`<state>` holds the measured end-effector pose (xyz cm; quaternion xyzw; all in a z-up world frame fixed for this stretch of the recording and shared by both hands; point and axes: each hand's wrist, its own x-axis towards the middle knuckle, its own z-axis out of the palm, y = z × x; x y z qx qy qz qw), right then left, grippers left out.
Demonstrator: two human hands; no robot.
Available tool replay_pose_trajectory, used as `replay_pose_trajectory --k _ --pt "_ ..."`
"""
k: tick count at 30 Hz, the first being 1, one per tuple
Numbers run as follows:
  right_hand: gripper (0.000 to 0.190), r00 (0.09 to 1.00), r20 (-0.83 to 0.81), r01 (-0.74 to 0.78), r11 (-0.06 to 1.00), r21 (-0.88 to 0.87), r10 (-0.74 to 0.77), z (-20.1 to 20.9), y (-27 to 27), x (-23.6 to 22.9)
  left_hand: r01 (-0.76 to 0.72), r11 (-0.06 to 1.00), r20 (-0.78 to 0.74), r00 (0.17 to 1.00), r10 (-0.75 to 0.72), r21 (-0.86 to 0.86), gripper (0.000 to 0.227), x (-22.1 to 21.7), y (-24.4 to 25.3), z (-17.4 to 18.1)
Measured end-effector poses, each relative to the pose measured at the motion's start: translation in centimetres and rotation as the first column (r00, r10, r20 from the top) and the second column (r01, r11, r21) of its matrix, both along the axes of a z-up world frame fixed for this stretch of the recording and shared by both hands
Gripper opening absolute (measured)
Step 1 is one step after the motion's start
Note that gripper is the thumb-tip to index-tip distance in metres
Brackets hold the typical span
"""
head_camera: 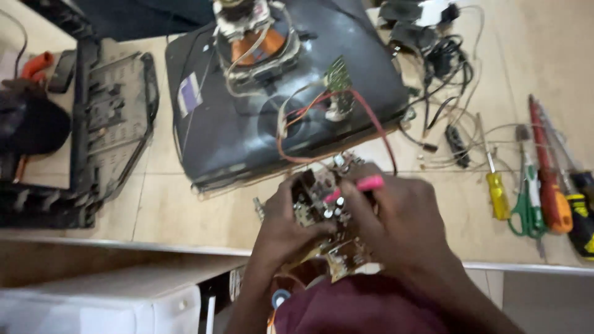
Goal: Cleaning a circuit board from a CRT television using a toothbrush and a screwdriver.
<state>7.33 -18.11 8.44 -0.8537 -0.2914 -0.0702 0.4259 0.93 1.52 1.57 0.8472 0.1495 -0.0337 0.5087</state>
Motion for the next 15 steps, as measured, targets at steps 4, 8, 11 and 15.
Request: replay_pose_trajectory --k 4,8,11,15 --pt "0.018 0.989 0.046 -0.139 0.987 -0.08 0.143 -3.1 2.8 2.0 0.025 0.999 -0.073 0.997 -0.022 0.032 0.107 0.6 -0.9 0.7" --pt "0.015 0.985 0.038 -0.173 0.981 0.088 0.17 -2.7 4.7 1.4 0.039 0.996 -0.097 0.995 -0.031 0.081 0.103 0.6 -1.0 1.5" --pt "0.005 0.994 0.083 0.051 0.971 0.232 -0.072 0.7 1.3 -1.4 -0.015 1.0 -0.061 0.998 0.015 -0.01 0.107 0.6 -0.8 1.3" --pt "0.013 0.999 0.039 -0.015 0.998 -0.053 0.017 -1.7 0.1 -1.4 0.025 0.999 -0.033 0.999 -0.026 -0.02 0.107 -0.7 -0.5 1.3"
